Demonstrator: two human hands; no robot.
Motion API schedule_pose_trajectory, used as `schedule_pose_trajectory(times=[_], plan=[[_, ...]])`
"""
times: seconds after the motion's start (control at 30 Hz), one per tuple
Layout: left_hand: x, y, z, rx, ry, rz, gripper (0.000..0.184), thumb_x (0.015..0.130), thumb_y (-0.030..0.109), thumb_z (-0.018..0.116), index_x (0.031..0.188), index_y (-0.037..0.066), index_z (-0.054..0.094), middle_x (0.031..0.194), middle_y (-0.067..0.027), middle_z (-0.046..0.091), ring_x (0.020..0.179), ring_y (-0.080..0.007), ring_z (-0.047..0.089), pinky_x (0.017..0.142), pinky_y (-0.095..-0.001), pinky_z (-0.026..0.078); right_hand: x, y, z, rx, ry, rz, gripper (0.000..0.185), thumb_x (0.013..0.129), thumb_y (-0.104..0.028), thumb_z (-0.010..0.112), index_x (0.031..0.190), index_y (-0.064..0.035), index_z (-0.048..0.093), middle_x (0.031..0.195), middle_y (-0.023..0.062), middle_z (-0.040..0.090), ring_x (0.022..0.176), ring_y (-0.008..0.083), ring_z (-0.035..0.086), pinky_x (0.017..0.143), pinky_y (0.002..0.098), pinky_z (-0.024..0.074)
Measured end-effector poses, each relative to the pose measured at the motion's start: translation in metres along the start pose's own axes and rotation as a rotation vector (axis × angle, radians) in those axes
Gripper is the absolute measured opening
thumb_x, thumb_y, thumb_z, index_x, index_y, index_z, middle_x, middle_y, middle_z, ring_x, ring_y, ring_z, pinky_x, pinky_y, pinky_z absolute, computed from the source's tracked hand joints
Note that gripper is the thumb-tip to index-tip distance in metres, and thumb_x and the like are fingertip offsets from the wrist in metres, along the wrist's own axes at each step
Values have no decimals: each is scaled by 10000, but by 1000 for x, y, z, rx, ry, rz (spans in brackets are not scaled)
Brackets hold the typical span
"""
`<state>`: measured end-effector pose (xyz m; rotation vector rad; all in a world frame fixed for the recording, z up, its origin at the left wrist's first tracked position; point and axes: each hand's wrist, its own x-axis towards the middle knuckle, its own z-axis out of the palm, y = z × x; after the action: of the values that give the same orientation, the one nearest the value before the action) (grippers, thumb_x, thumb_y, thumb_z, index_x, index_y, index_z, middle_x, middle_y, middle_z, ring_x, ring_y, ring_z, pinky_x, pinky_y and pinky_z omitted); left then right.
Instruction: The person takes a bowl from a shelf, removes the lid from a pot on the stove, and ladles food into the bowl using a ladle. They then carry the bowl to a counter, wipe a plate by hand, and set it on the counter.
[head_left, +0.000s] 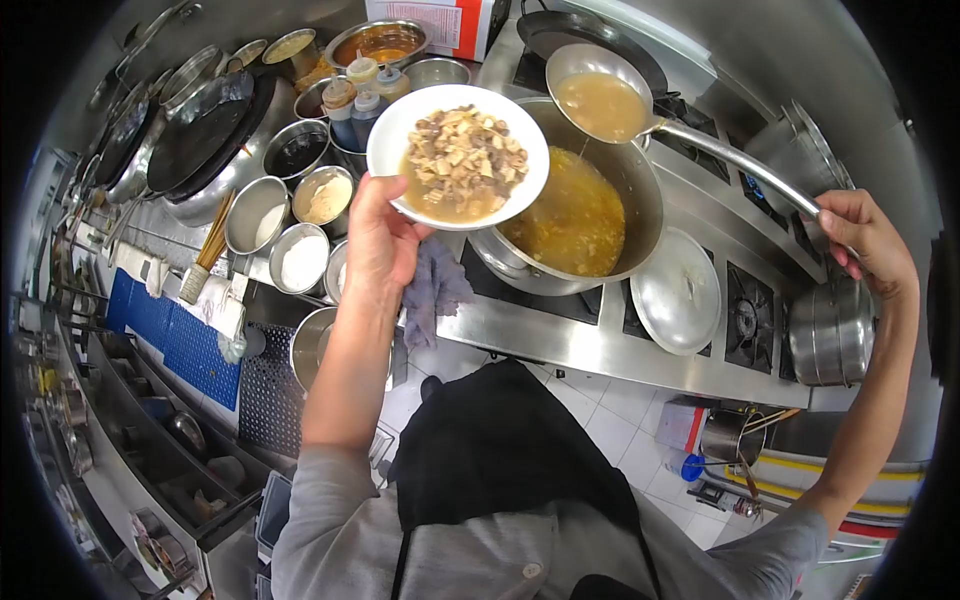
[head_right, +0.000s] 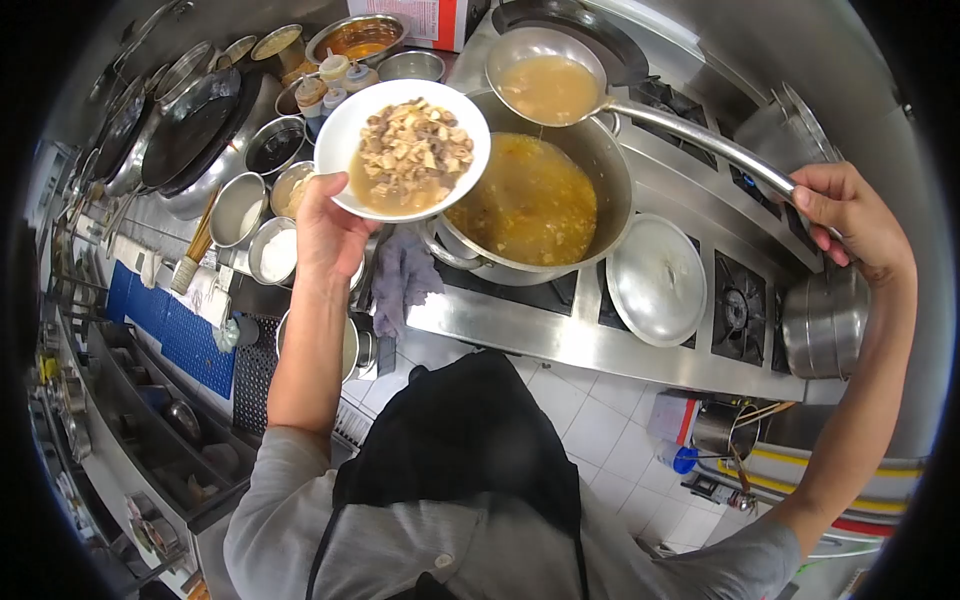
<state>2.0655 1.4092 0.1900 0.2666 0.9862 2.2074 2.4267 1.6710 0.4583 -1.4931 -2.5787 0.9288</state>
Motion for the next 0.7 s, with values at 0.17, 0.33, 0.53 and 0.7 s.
schedule_pose_trajectory(times=[0.17,0.33,0.53,0.7], plan=[[5,-9,20,-37,-66,-64,485,852,232,648,1252,9,491,1193,-173,609,1065,-310,668,854,-487,606,-5,-25,5,15,-48,-70,367,917,-366,716,1021,-14,704,585,-66,486,449,2,445,342,168,304],[1,-6,45,49,-48,-99,612,843,326,669,1302,-30,478,1213,-210,610,1054,-323,670,887,-483,585,-15,-35,41,-22,23,-124,355,938,-333,693,1084,-10,703,646,-70,498,499,11,422,400,187,293],[1,-8,56,47,-31,-98,685,838,331,677,1358,-47,441,1248,-220,594,1059,-324,666,904,-489,578,-38,-14,100,-444,609,-496,322,925,-268,704,1215,-127,716,670,34,557,572,112,516,570,306,440],[8,-17,53,-73,-50,-75,501,846,258,689,1222,18,461,1141,-178,579,977,-306,673,814,-474,603,-57,-19,154,-654,972,-437,349,892,-245,734,1236,-188,714,672,61,561,551,189,531,559,323,459]])
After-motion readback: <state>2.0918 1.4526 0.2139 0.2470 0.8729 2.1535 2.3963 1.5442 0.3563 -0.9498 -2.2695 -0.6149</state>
